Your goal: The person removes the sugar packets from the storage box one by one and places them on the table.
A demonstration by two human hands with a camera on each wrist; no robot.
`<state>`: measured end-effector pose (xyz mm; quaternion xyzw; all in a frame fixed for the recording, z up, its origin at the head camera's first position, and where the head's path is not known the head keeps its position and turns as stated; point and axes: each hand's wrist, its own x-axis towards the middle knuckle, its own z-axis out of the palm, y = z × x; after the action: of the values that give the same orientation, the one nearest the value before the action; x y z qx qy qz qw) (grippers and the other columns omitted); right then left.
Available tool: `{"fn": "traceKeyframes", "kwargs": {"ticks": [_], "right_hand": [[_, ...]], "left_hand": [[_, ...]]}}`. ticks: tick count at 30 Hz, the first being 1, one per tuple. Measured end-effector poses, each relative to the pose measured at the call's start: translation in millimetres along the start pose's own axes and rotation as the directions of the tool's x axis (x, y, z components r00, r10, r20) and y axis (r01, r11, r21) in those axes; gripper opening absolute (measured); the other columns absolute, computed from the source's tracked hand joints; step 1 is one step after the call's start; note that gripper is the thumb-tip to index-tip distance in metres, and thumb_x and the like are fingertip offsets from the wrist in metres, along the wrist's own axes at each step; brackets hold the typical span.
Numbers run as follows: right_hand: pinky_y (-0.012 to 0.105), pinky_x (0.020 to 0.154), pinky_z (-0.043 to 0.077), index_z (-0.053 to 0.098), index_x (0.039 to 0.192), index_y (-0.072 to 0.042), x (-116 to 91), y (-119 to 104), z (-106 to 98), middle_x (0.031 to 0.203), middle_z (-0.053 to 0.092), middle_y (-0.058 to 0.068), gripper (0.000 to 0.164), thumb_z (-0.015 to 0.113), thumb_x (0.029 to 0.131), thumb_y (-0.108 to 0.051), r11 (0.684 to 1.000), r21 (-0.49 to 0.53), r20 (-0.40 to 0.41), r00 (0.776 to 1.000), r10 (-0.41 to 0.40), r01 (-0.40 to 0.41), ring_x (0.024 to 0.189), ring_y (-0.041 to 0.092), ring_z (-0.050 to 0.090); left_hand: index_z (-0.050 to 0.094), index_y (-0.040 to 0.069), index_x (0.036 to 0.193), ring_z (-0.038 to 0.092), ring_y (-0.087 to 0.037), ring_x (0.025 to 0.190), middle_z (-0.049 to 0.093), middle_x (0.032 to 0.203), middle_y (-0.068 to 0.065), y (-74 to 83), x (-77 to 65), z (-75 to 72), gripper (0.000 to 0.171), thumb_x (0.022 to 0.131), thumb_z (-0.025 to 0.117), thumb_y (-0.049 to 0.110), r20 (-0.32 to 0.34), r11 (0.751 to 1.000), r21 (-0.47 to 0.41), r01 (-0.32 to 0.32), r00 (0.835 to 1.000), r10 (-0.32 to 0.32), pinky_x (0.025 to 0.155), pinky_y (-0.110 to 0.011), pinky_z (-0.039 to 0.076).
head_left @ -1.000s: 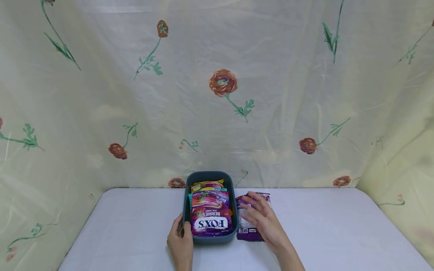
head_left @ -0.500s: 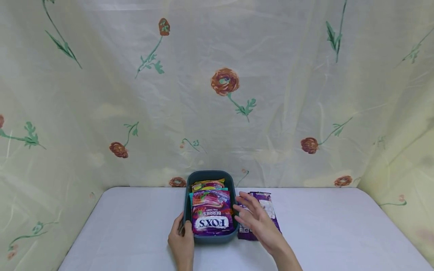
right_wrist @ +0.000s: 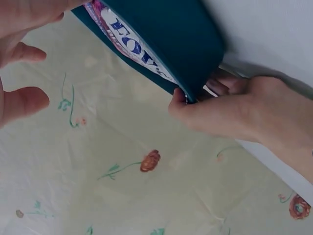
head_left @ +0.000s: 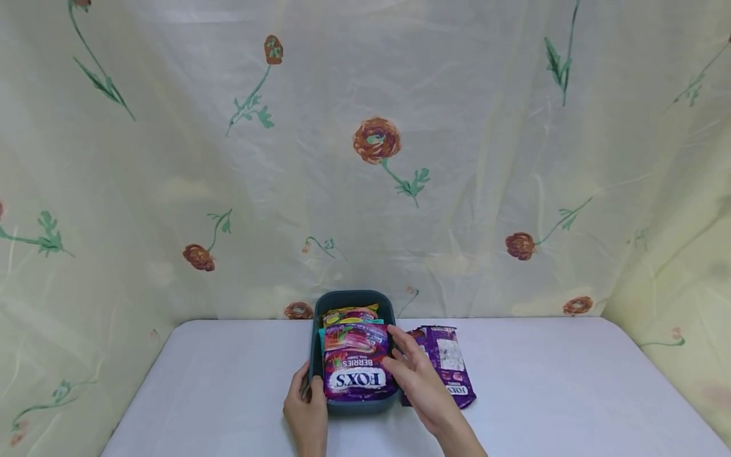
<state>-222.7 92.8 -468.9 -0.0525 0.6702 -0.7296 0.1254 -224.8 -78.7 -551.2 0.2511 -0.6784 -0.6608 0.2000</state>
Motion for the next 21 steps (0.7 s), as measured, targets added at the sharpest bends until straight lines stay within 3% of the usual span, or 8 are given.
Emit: {"fn": "traceKeyframes", "kwargs": {"ticks": [11, 21], "right_hand": [[0.061, 0.114, 0.013, 0.026, 0.148, -0.022, 4.3, -1.4, 1.1, 0.159, -0.008, 0.013, 0.062, 0.055, 0.093, -0.022, 1.000, -0.003, -0.025, 0.999, 0.025, -0.025, 0.144, 0.045, 0.002], [0.059, 0.115, 0.012, 0.030, 0.147, -0.022, 8.7, 0.5, 9.1, 0.159, 0.001, 0.019, 0.057, 0.052, 0.095, -0.016, 0.995, -0.097, -0.064, 0.998, 0.024, -0.030, 0.144, 0.044, 0.003]], "left_hand": [[0.061, 0.004, 0.122, 0.060, -0.035, 0.112, 0.061, 0.123, -0.024, -0.4, -1.4, 0.6, 0.036, 0.087, 0.052, 0.010, -0.014, 1.000, 0.022, -0.010, 1.000, 0.010, 0.093, -0.049, 0.050], [0.062, 0.003, 0.120, 0.062, -0.033, 0.109, 0.063, 0.120, -0.023, -0.4, -1.7, 0.3, 0.035, 0.086, 0.053, 0.009, -0.027, 0.999, 0.040, -0.029, 0.999, 0.031, 0.092, -0.048, 0.051]]}}
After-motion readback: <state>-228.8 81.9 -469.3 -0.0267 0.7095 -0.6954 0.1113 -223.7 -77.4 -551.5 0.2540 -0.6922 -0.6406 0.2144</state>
